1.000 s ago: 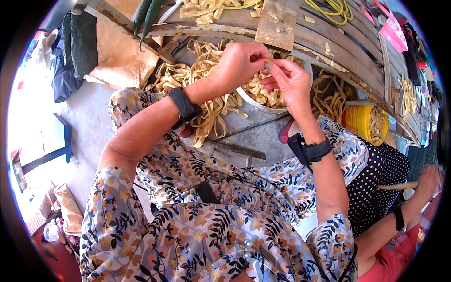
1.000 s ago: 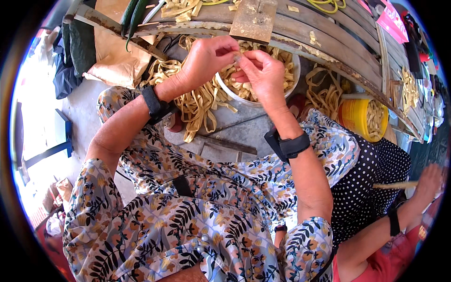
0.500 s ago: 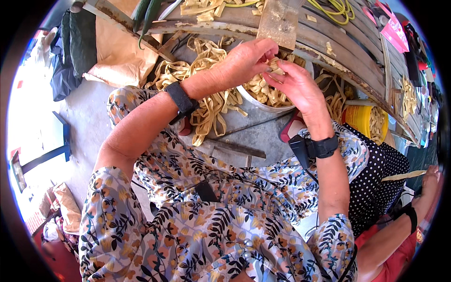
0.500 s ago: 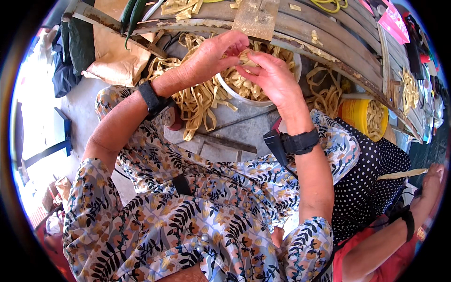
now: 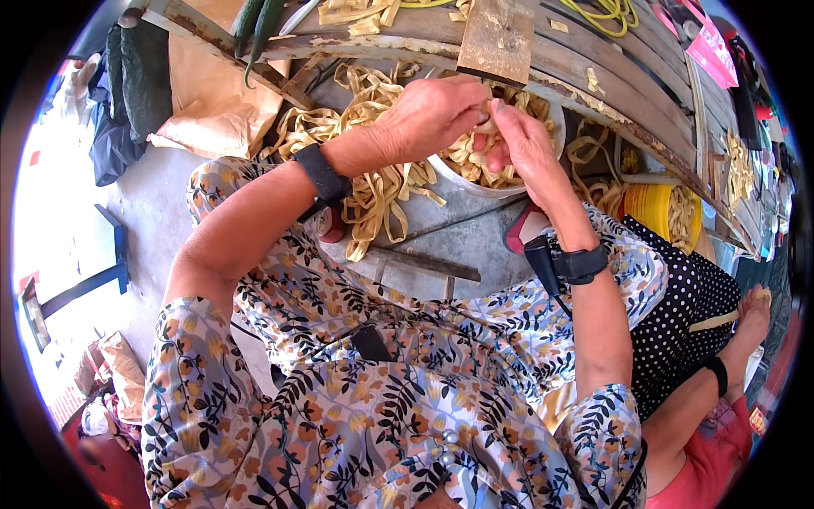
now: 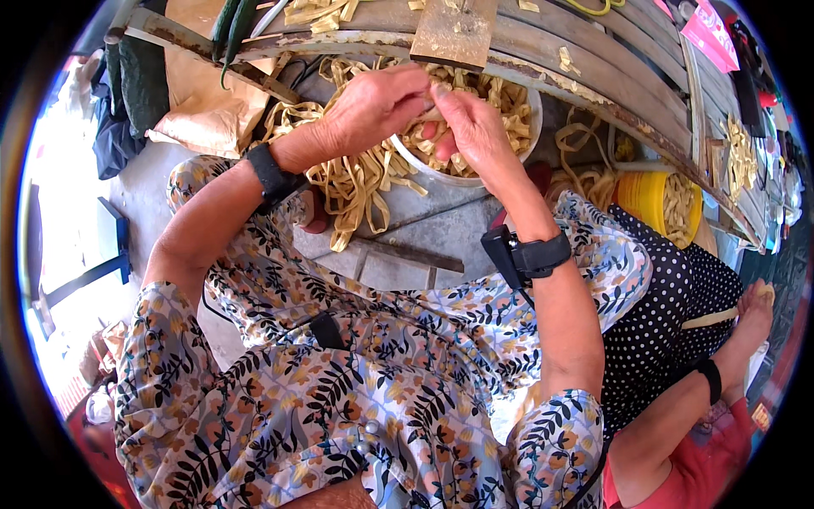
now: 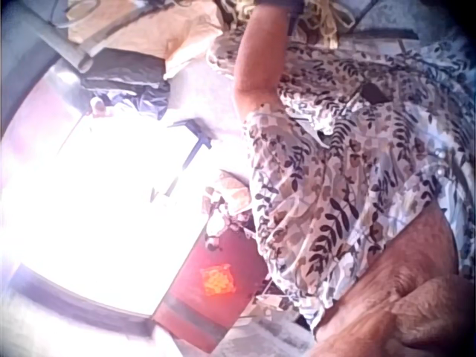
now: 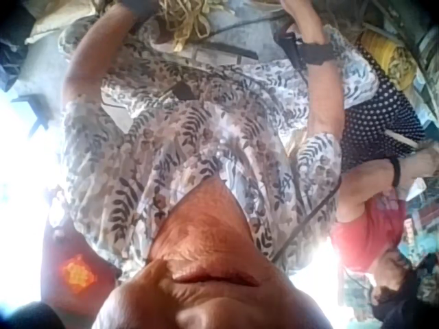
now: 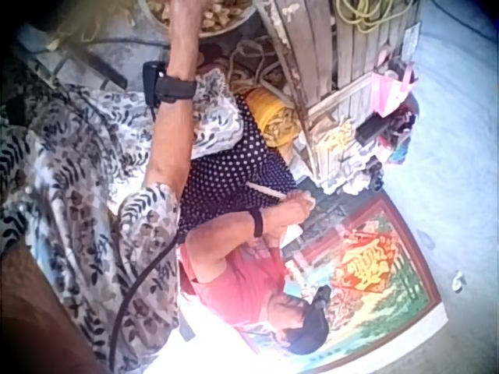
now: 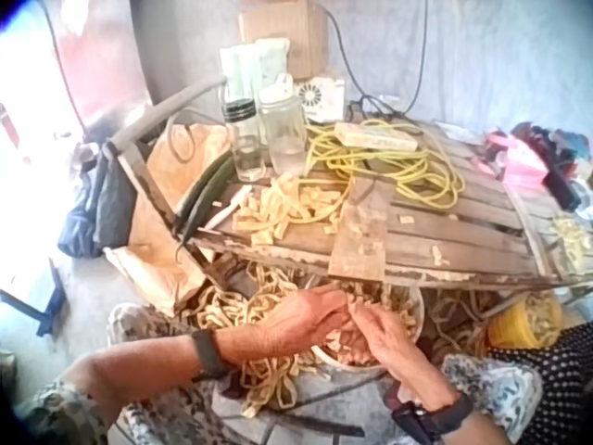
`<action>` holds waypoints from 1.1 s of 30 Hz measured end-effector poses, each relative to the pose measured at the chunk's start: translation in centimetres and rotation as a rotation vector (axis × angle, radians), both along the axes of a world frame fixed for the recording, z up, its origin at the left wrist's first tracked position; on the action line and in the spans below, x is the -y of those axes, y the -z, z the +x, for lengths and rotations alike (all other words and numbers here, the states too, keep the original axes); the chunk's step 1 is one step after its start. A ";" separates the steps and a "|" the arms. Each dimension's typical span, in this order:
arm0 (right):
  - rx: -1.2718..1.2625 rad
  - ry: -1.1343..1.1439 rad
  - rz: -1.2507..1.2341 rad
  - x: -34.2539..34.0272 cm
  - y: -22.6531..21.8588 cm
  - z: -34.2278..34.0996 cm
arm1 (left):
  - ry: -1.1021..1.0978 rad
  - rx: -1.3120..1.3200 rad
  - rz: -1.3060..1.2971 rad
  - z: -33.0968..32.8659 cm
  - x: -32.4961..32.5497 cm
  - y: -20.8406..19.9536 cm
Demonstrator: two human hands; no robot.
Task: The person is peeling and folding strips of light brown plant material by hand. They pick up long strips, peel away layers, and place the finished pieces into a white bucket.
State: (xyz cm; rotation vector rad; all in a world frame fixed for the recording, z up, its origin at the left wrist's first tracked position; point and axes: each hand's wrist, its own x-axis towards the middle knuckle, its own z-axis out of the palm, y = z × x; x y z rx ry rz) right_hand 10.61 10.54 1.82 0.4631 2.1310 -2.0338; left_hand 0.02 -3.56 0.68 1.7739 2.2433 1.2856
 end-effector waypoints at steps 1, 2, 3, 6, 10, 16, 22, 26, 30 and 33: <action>-0.040 -0.026 0.087 -0.1 -0.1 -0.1 | -0.001 0.074 -0.028 -0.2 0.1 -0.1; -0.070 -0.027 0.037 0.1 0.0 -0.2 | -0.002 0.152 -0.057 -0.4 0.3 -0.2; -0.092 -0.015 0.040 0.2 -0.1 -0.2 | -0.002 0.229 -0.086 -0.6 0.4 -0.3; -0.201 0.001 -0.001 0.0 -0.5 0.0 | -0.099 0.646 -0.088 -0.6 0.7 -1.6; -0.227 0.034 0.157 0.6 -0.8 0.3 | -0.178 0.934 0.071 -1.6 1.7 -2.3; -0.331 0.066 0.361 1.2 -0.7 0.4 | -0.054 1.224 0.087 -3.0 2.2 -2.2; -0.345 0.143 0.564 0.9 0.3 0.7 | -0.045 1.248 -0.125 -1.5 1.9 -3.1; -0.414 0.106 0.656 0.8 0.7 0.5 | 0.109 1.308 -0.054 -1.8 1.4 -1.2; -0.228 0.073 0.359 0.9 0.1 0.5 | 0.022 1.117 -0.098 -2.0 1.4 -0.9; -0.204 0.132 0.276 -0.2 -1.1 0.2 | 0.035 0.924 -0.231 -2.0 1.5 -1.5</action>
